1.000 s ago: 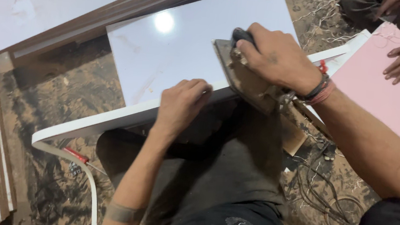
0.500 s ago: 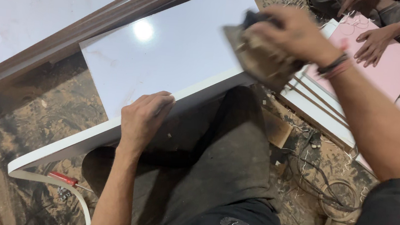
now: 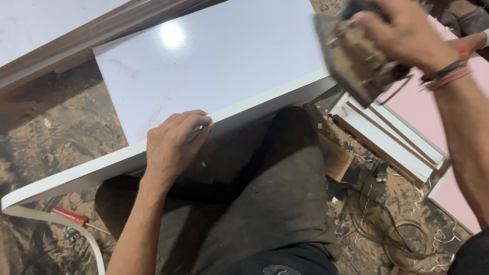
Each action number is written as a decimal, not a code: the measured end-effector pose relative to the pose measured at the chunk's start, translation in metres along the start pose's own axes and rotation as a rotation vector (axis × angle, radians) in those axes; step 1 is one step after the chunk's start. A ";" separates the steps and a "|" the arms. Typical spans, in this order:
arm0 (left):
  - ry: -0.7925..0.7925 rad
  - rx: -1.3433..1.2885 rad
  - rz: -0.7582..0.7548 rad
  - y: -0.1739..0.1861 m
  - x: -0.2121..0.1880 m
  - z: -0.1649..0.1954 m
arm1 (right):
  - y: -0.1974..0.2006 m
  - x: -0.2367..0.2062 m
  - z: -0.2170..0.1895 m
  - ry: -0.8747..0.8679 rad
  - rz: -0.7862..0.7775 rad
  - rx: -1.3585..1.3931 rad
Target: The person sits on the workshop floor and presses white edge banding tape onto the edges of laminated boards using a heated iron, running the iron along the edge while guiding the tape by hand. They press the warmed tape down, set finished boards aside, and repeat the process on additional boards.
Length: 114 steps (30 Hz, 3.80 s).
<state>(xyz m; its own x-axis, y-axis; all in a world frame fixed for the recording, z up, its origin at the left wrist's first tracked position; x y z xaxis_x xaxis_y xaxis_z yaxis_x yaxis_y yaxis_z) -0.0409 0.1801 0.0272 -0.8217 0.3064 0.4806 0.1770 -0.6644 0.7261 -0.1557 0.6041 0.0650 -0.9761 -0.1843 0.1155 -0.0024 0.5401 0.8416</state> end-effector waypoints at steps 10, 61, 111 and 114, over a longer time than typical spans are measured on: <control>0.002 -0.007 -0.022 0.021 -0.021 -0.009 | -0.119 -0.011 -0.204 0.172 -0.148 0.176; 0.133 0.098 0.065 0.161 -0.125 -0.104 | -0.236 -0.003 -0.391 0.317 -0.240 0.218; 0.137 0.355 -0.013 0.231 -0.178 -0.163 | -0.292 -0.009 -0.460 0.401 -0.249 0.260; 0.219 0.325 -0.011 0.254 -0.200 -0.184 | -0.316 -0.008 -0.489 0.417 -0.263 0.251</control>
<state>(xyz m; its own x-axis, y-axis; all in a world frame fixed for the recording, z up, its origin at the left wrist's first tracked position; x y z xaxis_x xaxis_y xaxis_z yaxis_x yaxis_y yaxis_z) 0.0686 -0.1749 0.0254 -0.9145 0.1363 0.3808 0.3008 -0.4003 0.8656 -0.0407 0.0333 0.0559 -0.7665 -0.6219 0.1604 -0.3367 0.6017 0.7243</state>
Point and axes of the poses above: each hand's wrist, its own x-axis towards the middle knuckle, its own y-axis out of the back of the hand, z = x × y, the point moved 5 cm from there along x, towards the middle knuckle, and after that the axes turned 2 degrees about z, right-handed, at the moved point
